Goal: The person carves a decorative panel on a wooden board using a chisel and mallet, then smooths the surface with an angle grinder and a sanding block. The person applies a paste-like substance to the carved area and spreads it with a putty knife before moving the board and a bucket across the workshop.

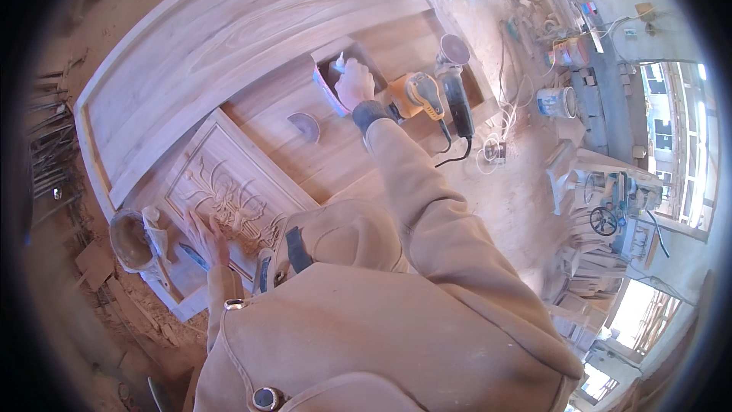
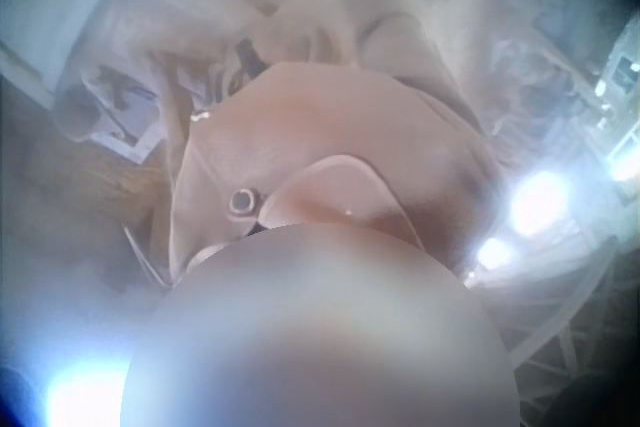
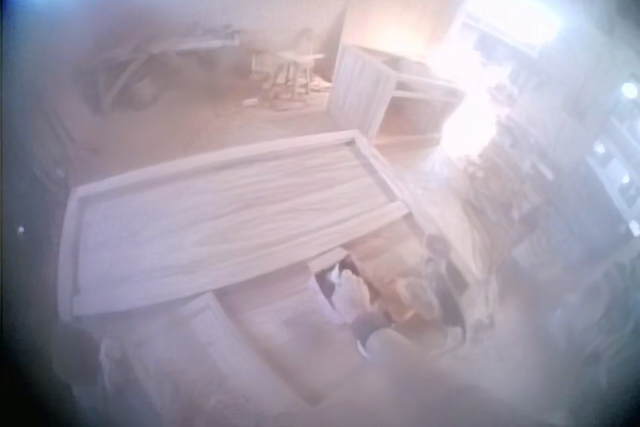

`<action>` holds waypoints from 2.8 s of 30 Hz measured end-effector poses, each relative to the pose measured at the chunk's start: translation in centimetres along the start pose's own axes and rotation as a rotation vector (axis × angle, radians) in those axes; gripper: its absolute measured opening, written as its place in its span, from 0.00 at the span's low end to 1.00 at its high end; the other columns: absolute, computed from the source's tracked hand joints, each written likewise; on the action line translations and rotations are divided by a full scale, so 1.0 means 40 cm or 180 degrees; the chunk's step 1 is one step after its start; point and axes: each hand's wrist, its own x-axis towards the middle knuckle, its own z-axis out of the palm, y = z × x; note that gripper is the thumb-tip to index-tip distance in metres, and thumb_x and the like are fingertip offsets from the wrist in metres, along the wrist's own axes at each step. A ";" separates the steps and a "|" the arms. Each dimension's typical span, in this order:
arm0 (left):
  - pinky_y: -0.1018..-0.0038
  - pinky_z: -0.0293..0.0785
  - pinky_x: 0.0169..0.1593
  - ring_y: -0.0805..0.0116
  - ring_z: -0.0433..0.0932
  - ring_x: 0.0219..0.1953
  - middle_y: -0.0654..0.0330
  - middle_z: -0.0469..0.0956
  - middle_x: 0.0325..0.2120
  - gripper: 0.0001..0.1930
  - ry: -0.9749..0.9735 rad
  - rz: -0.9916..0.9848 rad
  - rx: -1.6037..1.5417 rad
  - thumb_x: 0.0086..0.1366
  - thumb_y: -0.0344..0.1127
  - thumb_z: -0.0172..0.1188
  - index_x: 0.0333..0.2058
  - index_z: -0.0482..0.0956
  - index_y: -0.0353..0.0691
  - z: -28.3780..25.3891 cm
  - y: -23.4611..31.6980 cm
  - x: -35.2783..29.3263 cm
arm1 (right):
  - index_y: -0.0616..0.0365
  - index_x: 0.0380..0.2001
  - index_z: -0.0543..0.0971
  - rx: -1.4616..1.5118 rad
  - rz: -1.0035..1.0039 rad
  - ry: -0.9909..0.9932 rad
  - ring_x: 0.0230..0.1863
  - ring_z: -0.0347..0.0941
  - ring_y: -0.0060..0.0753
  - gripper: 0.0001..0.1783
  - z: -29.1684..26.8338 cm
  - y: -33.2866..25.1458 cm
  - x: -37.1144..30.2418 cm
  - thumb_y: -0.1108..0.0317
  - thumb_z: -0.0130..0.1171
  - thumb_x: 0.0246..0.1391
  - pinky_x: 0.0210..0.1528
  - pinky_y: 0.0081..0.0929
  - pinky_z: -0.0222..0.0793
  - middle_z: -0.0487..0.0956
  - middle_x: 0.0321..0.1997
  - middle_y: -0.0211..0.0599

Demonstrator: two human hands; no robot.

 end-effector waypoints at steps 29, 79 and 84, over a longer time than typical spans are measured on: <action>0.57 0.63 0.64 0.42 0.63 0.63 0.41 0.62 0.62 0.27 0.0788 -0.0899 -0.0370 0.62 0.27 0.59 0.60 0.66 0.29 -0.151 -0.083 -0.180 | 0.68 0.38 0.83 -0.1211 0.1644 -0.0166 0.35 0.83 0.50 0.40 -0.273 0.796 -0.072 0.43 0.72 0.27 0.37 0.40 0.77 0.83 0.39 0.59; 0.61 0.77 0.35 0.54 0.81 0.31 0.48 0.78 0.26 0.30 -0.0493 -0.1902 -0.4196 0.43 0.38 0.73 0.41 0.66 0.30 -0.185 0.481 0.013 | 0.61 0.36 0.77 0.3092 0.0315 -0.3068 0.26 0.77 0.24 0.25 0.034 -0.574 -0.191 0.48 0.69 0.51 0.30 0.24 0.74 0.79 0.28 0.35; 0.70 0.77 0.37 0.68 0.79 0.33 0.59 0.76 0.31 0.28 -0.0445 -0.1924 -0.5447 0.42 0.29 0.72 0.43 0.69 0.32 -0.107 0.461 0.001 | 0.66 0.44 0.79 0.2161 -0.0494 -0.3406 0.29 0.79 0.30 0.32 0.068 -0.556 -0.211 0.54 0.74 0.40 0.35 0.28 0.75 0.81 0.30 0.37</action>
